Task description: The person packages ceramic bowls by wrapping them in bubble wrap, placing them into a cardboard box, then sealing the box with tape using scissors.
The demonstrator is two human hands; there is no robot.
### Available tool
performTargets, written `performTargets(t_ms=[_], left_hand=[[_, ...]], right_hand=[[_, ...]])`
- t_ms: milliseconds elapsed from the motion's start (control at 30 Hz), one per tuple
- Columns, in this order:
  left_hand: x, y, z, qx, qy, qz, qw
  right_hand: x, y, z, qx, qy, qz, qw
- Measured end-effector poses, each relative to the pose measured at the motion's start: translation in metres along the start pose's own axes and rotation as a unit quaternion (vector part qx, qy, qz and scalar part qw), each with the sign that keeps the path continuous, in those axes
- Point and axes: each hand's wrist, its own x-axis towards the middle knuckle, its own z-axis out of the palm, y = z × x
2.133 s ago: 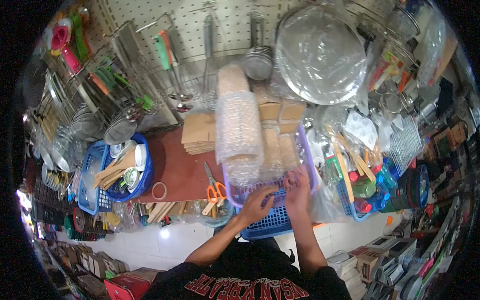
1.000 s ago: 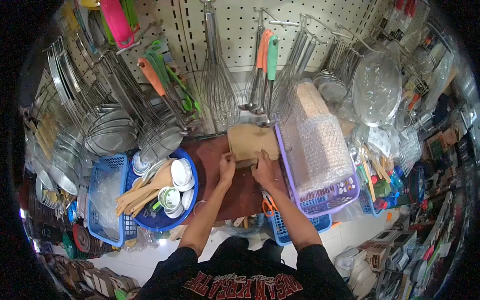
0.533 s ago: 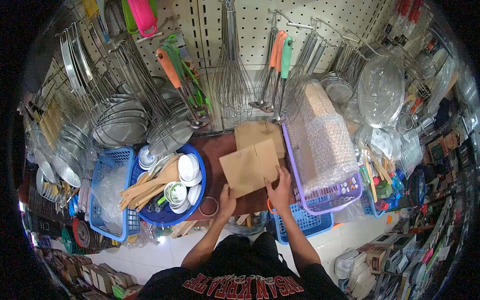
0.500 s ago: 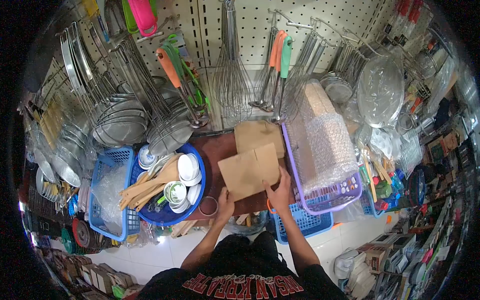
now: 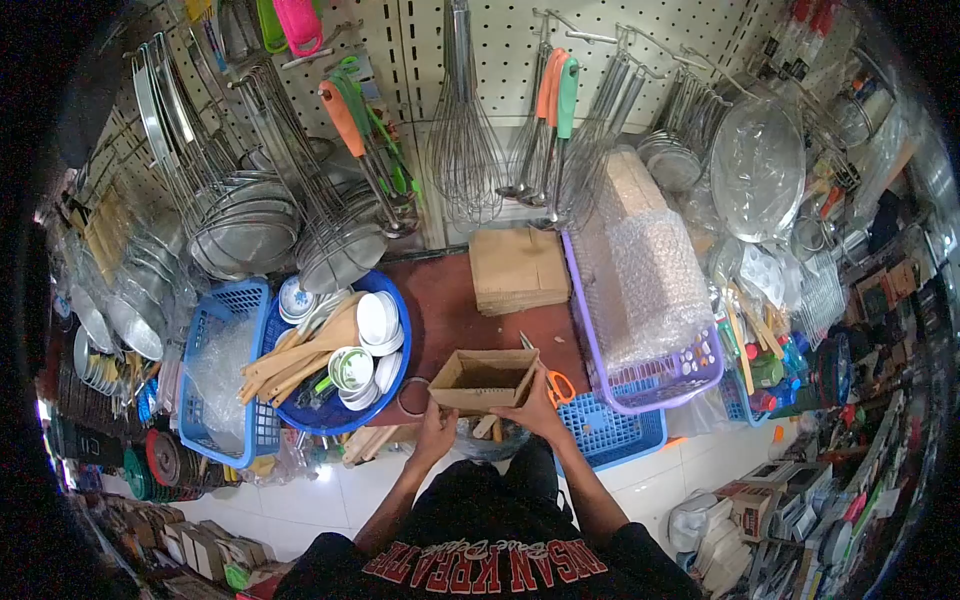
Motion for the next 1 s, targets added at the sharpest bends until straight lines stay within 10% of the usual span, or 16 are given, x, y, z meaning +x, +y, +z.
performTargets(t_ms=[1000], left_hand=[[0.009,0.058,-0.001,0.124,-0.073,0.094,0.985]], right_hand=[[-0.016,-0.024,-0.008,-0.105,-0.055,0.006,0.993]])
